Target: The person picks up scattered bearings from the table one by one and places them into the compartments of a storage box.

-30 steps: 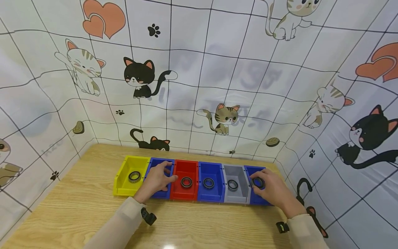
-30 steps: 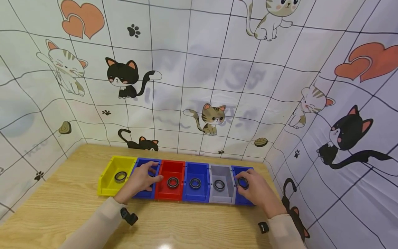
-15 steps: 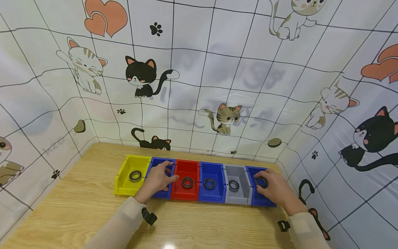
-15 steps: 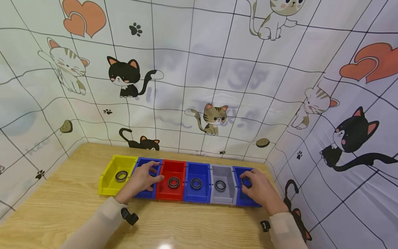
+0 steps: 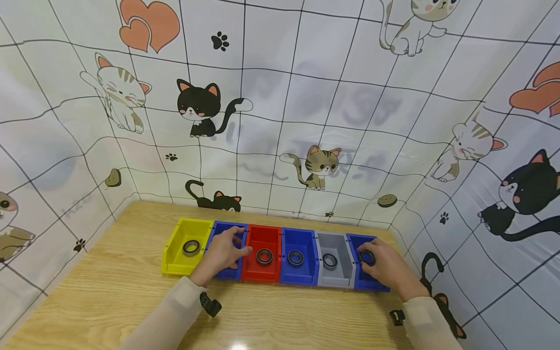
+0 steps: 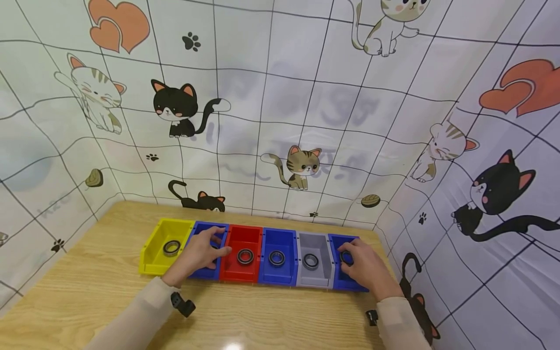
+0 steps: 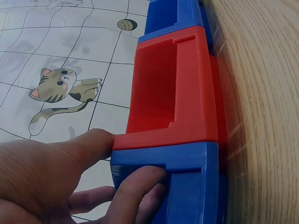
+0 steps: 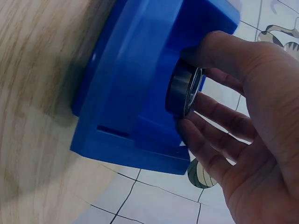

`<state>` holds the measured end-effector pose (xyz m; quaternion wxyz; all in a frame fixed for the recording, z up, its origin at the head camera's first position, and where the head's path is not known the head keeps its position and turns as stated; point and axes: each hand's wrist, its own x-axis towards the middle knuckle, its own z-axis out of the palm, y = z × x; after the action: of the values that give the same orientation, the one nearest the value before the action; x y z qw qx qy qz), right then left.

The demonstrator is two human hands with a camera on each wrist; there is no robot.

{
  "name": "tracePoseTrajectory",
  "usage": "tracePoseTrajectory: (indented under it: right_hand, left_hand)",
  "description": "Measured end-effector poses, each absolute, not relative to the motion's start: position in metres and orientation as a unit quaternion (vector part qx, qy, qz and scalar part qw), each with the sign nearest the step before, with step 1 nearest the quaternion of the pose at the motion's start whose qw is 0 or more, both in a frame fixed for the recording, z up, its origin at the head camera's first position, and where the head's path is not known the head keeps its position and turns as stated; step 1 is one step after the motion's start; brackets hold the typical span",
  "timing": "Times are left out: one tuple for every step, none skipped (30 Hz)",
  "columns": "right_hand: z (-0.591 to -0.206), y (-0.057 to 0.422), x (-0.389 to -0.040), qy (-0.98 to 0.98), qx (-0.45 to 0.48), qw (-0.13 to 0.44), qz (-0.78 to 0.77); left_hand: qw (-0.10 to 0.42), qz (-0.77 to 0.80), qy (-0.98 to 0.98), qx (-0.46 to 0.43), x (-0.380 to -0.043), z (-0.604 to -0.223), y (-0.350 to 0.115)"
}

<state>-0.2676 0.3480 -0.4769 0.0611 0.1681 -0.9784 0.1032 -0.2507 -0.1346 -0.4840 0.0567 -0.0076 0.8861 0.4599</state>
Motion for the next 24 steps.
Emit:
tracePoseTrajectory:
  right_hand:
    - [-0.478, 0.348, -0.268, -0.979, 0.169, 0.059, 0.098]
    - [-0.479, 0.348, -0.269, -0.979, 0.170, 0.056, 0.094]
    - [-0.481, 0.348, -0.270, -0.980, 0.171, 0.053, 0.089]
    - [-0.482, 0.348, -0.271, -0.980, 0.175, 0.052, 0.083]
    - [-0.484, 0.349, -0.271, -0.980, 0.176, 0.051, 0.077]
    - [-0.485, 0.349, -0.272, -0.980, 0.177, 0.052, 0.071]
    - [-0.487, 0.349, -0.273, -0.980, 0.179, 0.054, 0.063]
    - [-0.489, 0.349, -0.274, -0.980, 0.181, 0.056, 0.057]
    - [-0.490, 0.349, -0.274, -0.980, 0.183, 0.059, 0.048]
    - [-0.492, 0.349, -0.275, -0.980, 0.187, 0.062, 0.039]
    - [-0.493, 0.350, -0.276, -0.980, 0.188, 0.064, 0.031]
    - [-0.494, 0.350, -0.277, -0.979, 0.193, 0.067, 0.022]
    - [-0.494, 0.349, -0.278, -0.978, 0.198, 0.069, 0.013]
    - [-0.495, 0.349, -0.279, -0.977, 0.203, 0.071, 0.004]
    - [-0.495, 0.349, -0.279, -0.976, 0.207, 0.073, -0.004]
    - [-0.496, 0.349, -0.280, -0.975, 0.210, 0.074, -0.011]
    - [-0.496, 0.349, -0.281, -0.974, 0.213, 0.076, -0.018]
    - [-0.497, 0.348, -0.281, -0.973, 0.215, 0.076, -0.025]
    - [-0.497, 0.348, -0.282, -0.973, 0.216, 0.076, -0.031]
    - [-0.498, 0.347, -0.282, -0.973, 0.217, 0.075, -0.037]
    - [-0.499, 0.347, -0.283, -0.972, 0.217, 0.075, -0.043]
    - [-0.499, 0.347, -0.283, -0.972, 0.218, 0.075, -0.048]
    - [-0.500, 0.347, -0.283, -0.972, 0.218, 0.075, -0.053]
    - [-0.501, 0.346, -0.284, -0.971, 0.218, 0.075, -0.057]
  left_hand:
    - [0.056, 0.459, 0.887, -0.008, -0.251, -0.484, -0.134]
    - [0.055, 0.458, 0.887, -0.009, -0.251, -0.484, -0.134]
    - [0.055, 0.458, 0.887, -0.009, -0.251, -0.484, -0.134]
    - [0.055, 0.458, 0.887, -0.009, -0.251, -0.484, -0.134]
    - [0.055, 0.458, 0.887, -0.009, -0.251, -0.485, -0.135]
    - [0.055, 0.459, 0.886, -0.009, -0.251, -0.485, -0.135]
    - [0.056, 0.461, 0.885, -0.009, -0.251, -0.485, -0.135]
    - [0.057, 0.464, 0.884, -0.009, -0.251, -0.485, -0.135]
    - [0.058, 0.466, 0.883, -0.007, -0.251, -0.485, -0.135]
    - [0.059, 0.468, 0.882, -0.007, -0.251, -0.484, -0.135]
    - [0.060, 0.469, 0.881, -0.006, -0.251, -0.485, -0.136]
    - [0.057, 0.470, 0.881, 0.001, -0.253, -0.489, -0.138]
    - [0.057, 0.470, 0.881, 0.003, -0.253, -0.489, -0.138]
    - [0.058, 0.471, 0.880, 0.004, -0.253, -0.490, -0.138]
    - [0.058, 0.470, 0.881, 0.005, -0.254, -0.490, -0.138]
    - [0.058, 0.471, 0.880, 0.003, -0.253, -0.490, -0.138]
    - [0.057, 0.471, 0.880, 0.003, -0.253, -0.490, -0.138]
    - [0.057, 0.471, 0.880, 0.001, -0.253, -0.490, -0.138]
    - [0.060, 0.472, 0.880, -0.007, -0.251, -0.485, -0.136]
    - [0.059, 0.471, 0.880, -0.008, -0.251, -0.485, -0.136]
    - [0.058, 0.470, 0.881, -0.009, -0.251, -0.485, -0.136]
    - [0.057, 0.470, 0.881, -0.010, -0.251, -0.485, -0.135]
    - [0.057, 0.468, 0.882, -0.011, -0.251, -0.485, -0.135]
    - [0.057, 0.468, 0.882, -0.012, -0.251, -0.485, -0.135]
